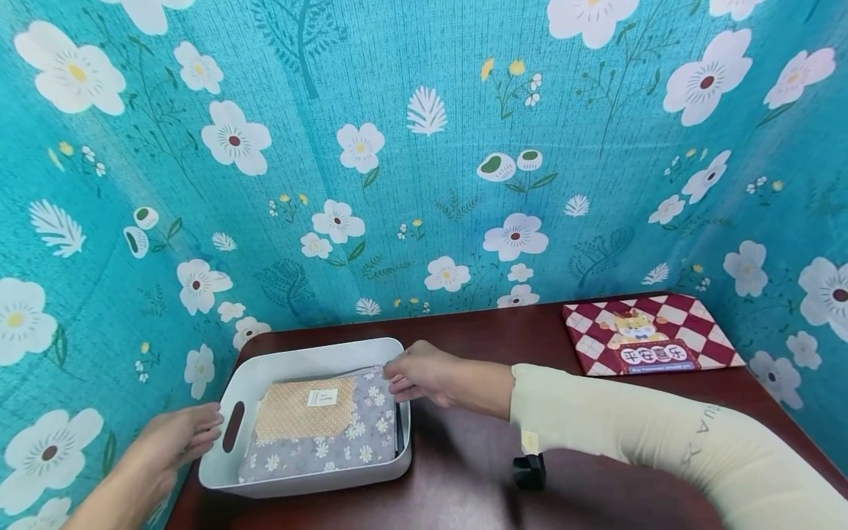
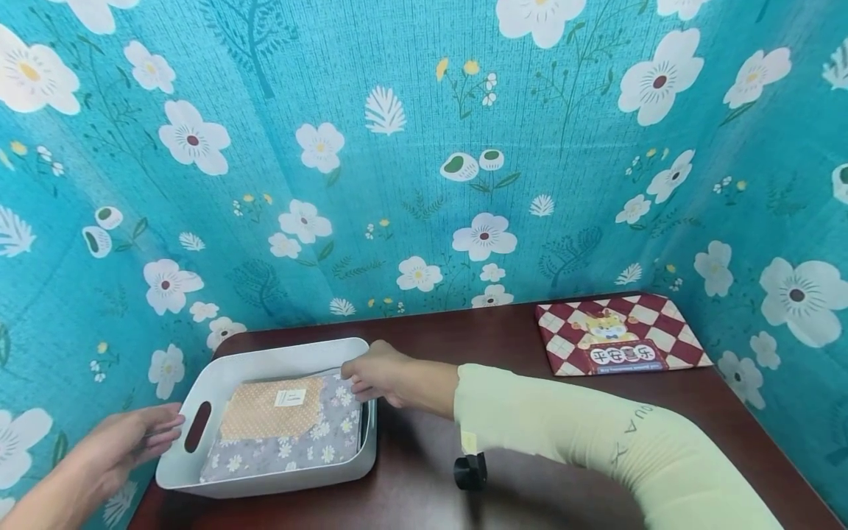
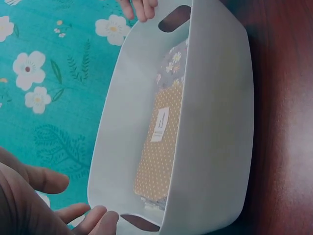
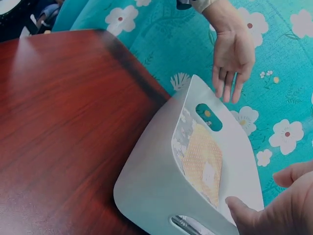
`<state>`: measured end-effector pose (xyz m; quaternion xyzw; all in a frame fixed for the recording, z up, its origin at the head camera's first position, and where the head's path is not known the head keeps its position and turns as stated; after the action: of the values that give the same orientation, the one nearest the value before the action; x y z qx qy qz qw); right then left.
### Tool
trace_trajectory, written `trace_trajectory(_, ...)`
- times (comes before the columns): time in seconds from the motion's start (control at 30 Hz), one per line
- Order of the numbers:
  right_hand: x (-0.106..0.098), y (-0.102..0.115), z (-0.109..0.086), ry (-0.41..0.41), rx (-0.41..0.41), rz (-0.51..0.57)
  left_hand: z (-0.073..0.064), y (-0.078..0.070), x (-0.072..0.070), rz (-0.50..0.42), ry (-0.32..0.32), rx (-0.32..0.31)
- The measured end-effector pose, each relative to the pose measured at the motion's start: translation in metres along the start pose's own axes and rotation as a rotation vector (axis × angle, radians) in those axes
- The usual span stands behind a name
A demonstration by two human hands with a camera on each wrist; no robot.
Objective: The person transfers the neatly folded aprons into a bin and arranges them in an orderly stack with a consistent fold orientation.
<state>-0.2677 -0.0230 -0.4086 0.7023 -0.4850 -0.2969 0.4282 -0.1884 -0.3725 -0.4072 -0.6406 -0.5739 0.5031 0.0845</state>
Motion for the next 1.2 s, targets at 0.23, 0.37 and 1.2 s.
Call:
trace_trajectory(0.23,-0.005,0.003,0.003,0.001,-0.009,0.047,-0.007,-0.013,0.012,-0.034,0.058,0.042)
trace_trajectory(0.37,-0.014,0.005,0.004,-0.013,-0.004,0.054,-0.009,-0.022,0.020,-0.063,0.067,0.037)
trace_trajectory(1.2,-0.150,0.017,-0.015,-0.118,0.029,-0.063,-0.063,-0.134,0.127,-0.227,0.282,0.215)
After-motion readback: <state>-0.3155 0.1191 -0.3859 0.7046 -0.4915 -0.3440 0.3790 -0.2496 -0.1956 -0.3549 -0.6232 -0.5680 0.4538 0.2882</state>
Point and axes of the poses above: each hand's wrist, its own z-axis towards the middle knuckle, its own x-axis out of the palm, y = z × x, the point moved 7 cm from there along z, towards the middle knuckle, and after that the axes turned 7 degrees about -y, right-handed, at the moved point
